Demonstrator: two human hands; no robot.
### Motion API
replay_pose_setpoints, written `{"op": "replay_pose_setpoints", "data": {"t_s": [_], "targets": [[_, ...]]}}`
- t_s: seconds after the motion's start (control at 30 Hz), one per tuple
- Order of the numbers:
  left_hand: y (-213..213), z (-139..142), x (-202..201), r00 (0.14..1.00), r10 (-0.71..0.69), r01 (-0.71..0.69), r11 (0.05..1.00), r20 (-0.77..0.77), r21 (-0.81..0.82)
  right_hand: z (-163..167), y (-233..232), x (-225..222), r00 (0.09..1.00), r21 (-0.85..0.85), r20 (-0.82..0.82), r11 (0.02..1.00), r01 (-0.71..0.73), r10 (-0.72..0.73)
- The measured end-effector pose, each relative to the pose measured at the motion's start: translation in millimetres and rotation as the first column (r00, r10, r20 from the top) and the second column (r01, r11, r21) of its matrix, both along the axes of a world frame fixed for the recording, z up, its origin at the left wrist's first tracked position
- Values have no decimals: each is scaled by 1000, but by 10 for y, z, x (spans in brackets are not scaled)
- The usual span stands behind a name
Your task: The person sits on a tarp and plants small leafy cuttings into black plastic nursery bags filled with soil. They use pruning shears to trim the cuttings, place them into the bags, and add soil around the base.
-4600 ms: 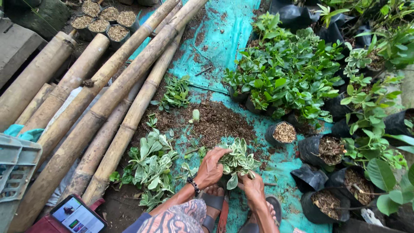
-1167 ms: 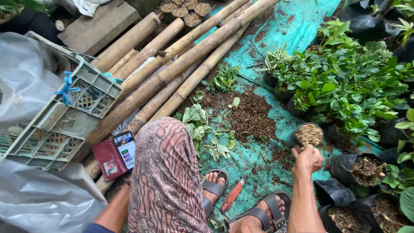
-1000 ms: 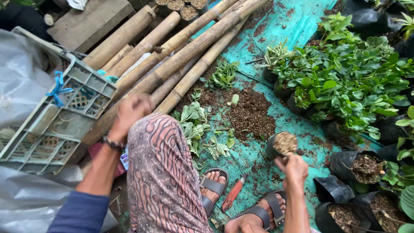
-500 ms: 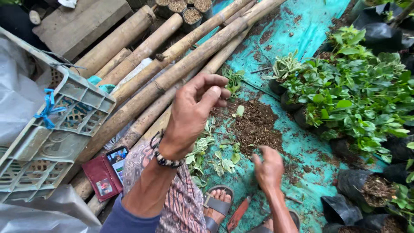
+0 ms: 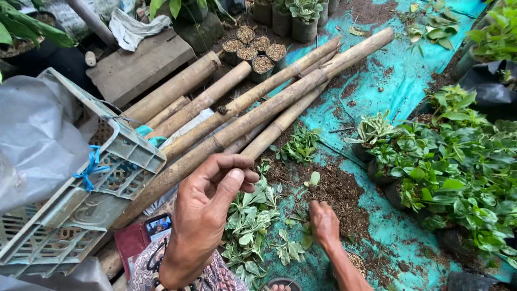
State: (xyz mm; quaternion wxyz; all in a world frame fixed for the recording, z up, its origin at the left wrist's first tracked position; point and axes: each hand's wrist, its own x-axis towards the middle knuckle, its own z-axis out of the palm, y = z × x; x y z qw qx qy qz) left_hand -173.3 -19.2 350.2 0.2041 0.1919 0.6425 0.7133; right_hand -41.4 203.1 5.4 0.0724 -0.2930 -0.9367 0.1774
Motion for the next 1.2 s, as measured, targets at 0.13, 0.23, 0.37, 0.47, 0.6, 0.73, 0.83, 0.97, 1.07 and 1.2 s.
{"op": "replay_pose_setpoints", "data": {"t_s": [0.13, 0.23, 0.37, 0.47, 0.6, 0.73, 0.83, 0.97, 1.07, 1.2], "targets": [[48, -27, -46, 1000, 9, -9, 1000, 6, 26, 226, 351, -16, 990, -185, 125, 979, 89, -67], [27, -140, -98, 999, 1, 2, 999, -54, 51, 485, 586, -15, 976, 102, -212, 994, -32, 53], [-108, -258, -94, 998, -25, 31, 995, -63, 92, 704, 518, 35, 882, 238, -415, 962, -131, 222], [-204, -273, -58, 996, -27, 37, 993, -89, 114, 664, 260, 9, 916, 62, -346, 979, -192, 201], [-292, -268, -72, 990, -24, 47, 986, -138, 162, 288, -465, 223, 927, -422, -11, 838, -345, 376], [-400, -294, -101, 992, 5, 12, 991, -128, 131, -171, -1215, 569, 862, -481, 110, 786, -389, 494], [-460, -320, -116, 992, 14, -1, 994, -124, 107, -353, -1549, 735, 915, -315, 59, 878, -361, 398], [-525, -342, -170, 990, 12, 4, 994, -141, 110, -286, -1557, 609, 908, -308, 0, 864, -398, 419], [-527, -432, -179, 990, -4, 16, 996, -139, 83, 46, -1449, 633, 913, -738, 253, 673, -33, 321], [-457, -694, -169, 986, -86, 86, 996, -142, -4, 639, -1144, 674, 871, -571, -63, 698, -432, 488]]}}
